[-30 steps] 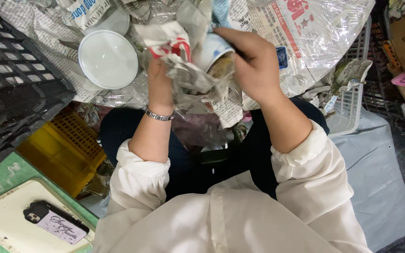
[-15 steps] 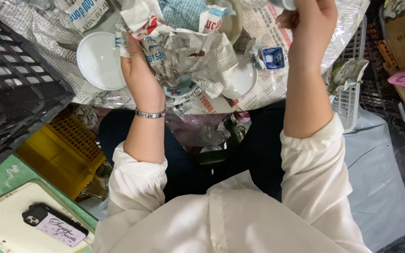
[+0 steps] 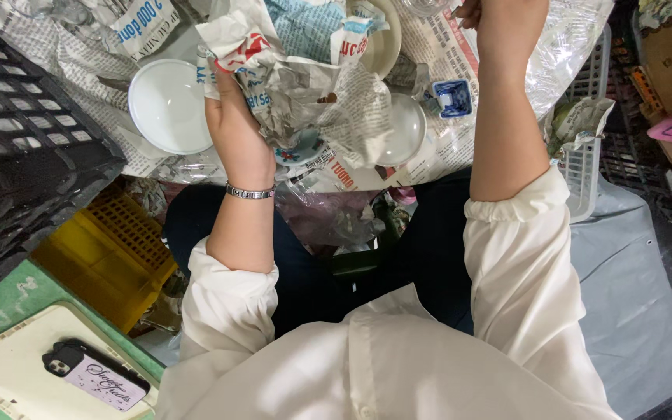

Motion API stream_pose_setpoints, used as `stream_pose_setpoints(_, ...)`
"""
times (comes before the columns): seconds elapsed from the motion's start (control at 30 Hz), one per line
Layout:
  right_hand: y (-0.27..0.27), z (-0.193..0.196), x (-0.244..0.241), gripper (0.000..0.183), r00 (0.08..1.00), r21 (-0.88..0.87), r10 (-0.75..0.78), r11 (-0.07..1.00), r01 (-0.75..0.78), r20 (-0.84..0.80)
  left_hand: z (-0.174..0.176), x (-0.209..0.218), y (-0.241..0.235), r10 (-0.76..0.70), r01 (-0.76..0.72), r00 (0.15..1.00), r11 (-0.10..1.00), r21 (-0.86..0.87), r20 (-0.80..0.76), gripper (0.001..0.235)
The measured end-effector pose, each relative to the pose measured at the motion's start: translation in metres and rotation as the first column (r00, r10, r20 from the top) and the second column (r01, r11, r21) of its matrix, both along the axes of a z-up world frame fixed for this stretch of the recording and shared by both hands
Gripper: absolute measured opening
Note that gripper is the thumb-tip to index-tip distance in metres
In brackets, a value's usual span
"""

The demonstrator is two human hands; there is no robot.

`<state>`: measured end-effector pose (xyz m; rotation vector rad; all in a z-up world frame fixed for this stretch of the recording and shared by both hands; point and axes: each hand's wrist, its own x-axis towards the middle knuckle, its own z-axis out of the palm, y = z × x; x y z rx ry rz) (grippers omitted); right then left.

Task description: The person sits on the floor and wraps small ceramic bowls and plates with newspaper. They fold the paper around each item, tuck the edges, and place the wrapped pieces aside. The process repeats for several items.

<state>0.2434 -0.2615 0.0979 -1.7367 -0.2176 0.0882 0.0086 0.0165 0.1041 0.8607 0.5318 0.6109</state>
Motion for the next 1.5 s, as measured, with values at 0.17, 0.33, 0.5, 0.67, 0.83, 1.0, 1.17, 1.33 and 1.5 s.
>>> stream_pose_setpoints(0.17, 0.001, 0.022, -0.014, 0.027, 0.994, 0.019, -0.032, 0.999, 0.03, 0.103, -0.009, -0.001, 0.002, -0.033, 0.033, 0.999, 0.999, 0.0, 0.01, 0.04)
stream_pose_setpoints(0.33, -0.003, 0.074, -0.082, 0.009, 0.921, -0.088, 0.085, 0.995, -0.055, 0.38, -0.039, -0.014, 0.001, -0.121, 0.12, 0.99, 0.992, -0.026, -0.067, 0.039)
stream_pose_setpoints(0.5, -0.002, 0.105, -0.18, 0.084, 0.879, -0.23, 0.317, 0.942, -0.246, 0.356, -0.07, -0.031, 0.001, -0.431, 0.418, 0.889, 0.902, -0.112, -0.156, 0.048)
stream_pose_setpoints(0.67, -0.03, 0.113, -0.237, 0.099, 0.902, 0.355, 0.375, 0.89, -0.285, -0.216, -0.094, -0.078, -0.046, -0.605, 0.72, 0.691, 0.622, 0.307, -0.395, 0.043)
stream_pose_setpoints(0.83, -0.096, 0.114, -0.276, 0.103, 0.806, 0.426, 0.553, 0.794, -0.433, -0.212, -0.108, -0.123, -0.116, -0.804, 0.824, 0.547, 0.566, -0.02, -0.232, 0.039)
stream_pose_setpoints(1.0, -0.165, 0.098, -0.328, 0.089, 0.753, 0.488, 0.525, 0.815, -0.311, -0.396, -0.092, -0.144, -0.183, -0.909, 0.784, 0.393, 0.409, -0.467, -0.137, 0.048)
stream_pose_setpoints(1.17, -0.208, 0.076, -0.37, 0.058, 0.783, 0.419, 0.291, 0.907, -0.044, -0.549, -0.039, -0.154, -0.22, -0.907, 0.855, 0.412, 0.351, -0.383, 0.09, 0.054)
stream_pose_setpoints(1.33, -0.235, 0.039, -0.385, 0.041, 0.804, 0.254, -0.036, 0.94, 0.23, -0.593, 0.013, -0.148, -0.204, -0.832, 0.829, 0.538, 0.552, -0.095, -0.139, 0.063)
stream_pose_setpoints(1.5, -0.238, 0.021, -0.375, 0.042, 0.956, 0.004, -0.047, 0.999, 0.051, -0.289, 0.065, -0.16, -0.189, -0.771, 0.826, 0.55, 0.444, 0.347, -0.323, 0.1)
